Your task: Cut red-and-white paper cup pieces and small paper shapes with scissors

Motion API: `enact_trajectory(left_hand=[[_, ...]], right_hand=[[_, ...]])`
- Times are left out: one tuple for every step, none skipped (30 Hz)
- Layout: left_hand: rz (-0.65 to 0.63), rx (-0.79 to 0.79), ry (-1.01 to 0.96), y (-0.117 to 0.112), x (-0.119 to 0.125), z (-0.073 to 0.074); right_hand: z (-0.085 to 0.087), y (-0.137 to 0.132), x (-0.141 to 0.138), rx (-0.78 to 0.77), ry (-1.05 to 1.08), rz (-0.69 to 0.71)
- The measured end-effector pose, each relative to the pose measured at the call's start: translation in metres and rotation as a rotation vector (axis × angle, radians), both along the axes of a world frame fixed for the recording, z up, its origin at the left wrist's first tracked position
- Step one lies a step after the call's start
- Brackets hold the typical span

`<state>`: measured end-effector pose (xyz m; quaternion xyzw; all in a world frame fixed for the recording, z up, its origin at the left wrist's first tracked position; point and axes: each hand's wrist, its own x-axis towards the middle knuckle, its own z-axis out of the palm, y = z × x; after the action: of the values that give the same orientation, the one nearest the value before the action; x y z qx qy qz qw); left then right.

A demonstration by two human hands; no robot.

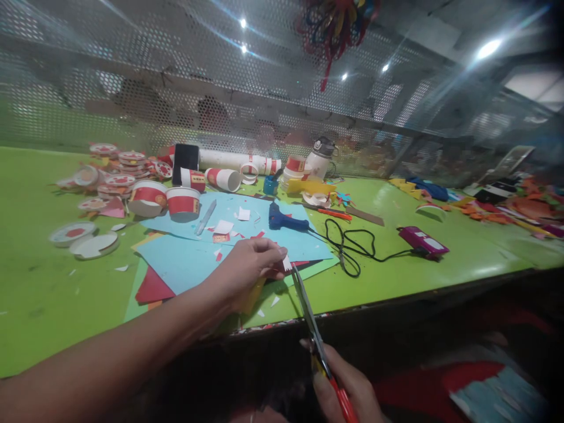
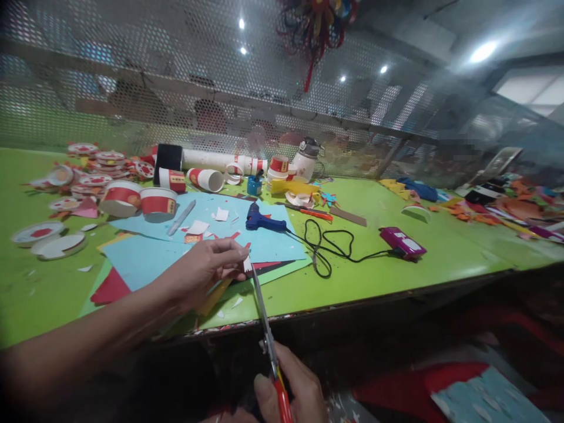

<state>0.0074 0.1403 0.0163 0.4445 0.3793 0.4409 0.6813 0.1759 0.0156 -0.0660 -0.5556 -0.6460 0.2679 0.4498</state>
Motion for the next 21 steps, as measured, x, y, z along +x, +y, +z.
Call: enact_trajectory(left_hand=[[0.001, -0.006, 0.003, 0.0, 0.0, 0.0], [0.003, -0.015, 0.009, -0.001, 0.001, 0.001], [0.006, -0.022, 0.015, -0.001, 0.001, 0.001], [0.008, -0.024, 0.018, -0.001, 0.001, 0.001], [0.008, -0.023, 0.017, -0.001, 0.001, 0.001], [0.007, -0.019, 0.013, -0.001, 0.001, 0.0], [0.005, -0.015, 0.009, -0.001, 0.001, 0.0], [0.004, -0.012, 0.005, -0.001, 0.001, 0.0], [0.007, -0.012, 0.003, -0.001, 0.001, 0.0], [0.014, -0.015, 0.003, -0.001, 0.002, 0.0], [0.022, -0.019, 0.003, -0.002, 0.002, 0.001], [0.031, -0.02, 0.003, -0.002, 0.002, 0.001], [0.04, -0.021, 0.004, -0.002, 0.003, 0.001], [0.05, -0.022, 0.007, -0.002, 0.003, 0.002], [0.056, -0.021, 0.011, -0.002, 0.004, 0.002], [0.059, -0.02, 0.015, -0.002, 0.004, 0.002], [0.059, -0.019, 0.017, -0.002, 0.004, 0.002], [0.057, -0.018, 0.018, -0.002, 0.004, 0.001], [0.055, -0.017, 0.015, -0.002, 0.004, 0.0], [0.055, -0.016, 0.01, -0.002, 0.004, -0.001], [0.061, -0.015, 0.005, -0.001, 0.004, -0.001]], right_hand=[[-0.003, 0.002, -0.001, 0.004, 0.014, 0.0], [-0.005, 0.003, -0.001, 0.003, 0.024, -0.003], [-0.008, 0.003, -0.002, -0.007, 0.027, -0.009], [-0.01, 0.004, -0.003, -0.021, 0.023, -0.021], [-0.012, 0.004, -0.004, -0.035, 0.011, -0.039], [-0.013, 0.004, -0.004, -0.044, -0.003, -0.056], [-0.014, 0.004, -0.005, -0.05, -0.013, -0.07], [-0.014, 0.004, -0.006, -0.053, -0.016, -0.079], [-0.014, 0.003, -0.007, -0.055, -0.015, -0.083], [-0.013, 0.003, -0.008, -0.059, -0.011, -0.08], [-0.012, 0.003, -0.008, -0.064, -0.006, -0.073], [-0.012, 0.003, -0.009, -0.069, -0.003, -0.07], [-0.011, 0.003, -0.009, -0.074, 0.0, -0.073], [-0.01, 0.003, -0.009, -0.079, 0.003, -0.079], [-0.01, 0.003, -0.01, -0.085, 0.007, -0.087], [-0.01, 0.004, -0.01, -0.092, 0.01, -0.096], [-0.011, 0.004, -0.01, -0.105, 0.011, -0.103], [-0.011, 0.004, -0.01, -0.119, 0.013, -0.109], [-0.012, 0.004, -0.011, -0.128, 0.016, -0.112], [-0.013, 0.004, -0.012, -0.132, 0.019, -0.118], [-0.014, 0.004, -0.012, -0.132, 0.026, -0.121]])
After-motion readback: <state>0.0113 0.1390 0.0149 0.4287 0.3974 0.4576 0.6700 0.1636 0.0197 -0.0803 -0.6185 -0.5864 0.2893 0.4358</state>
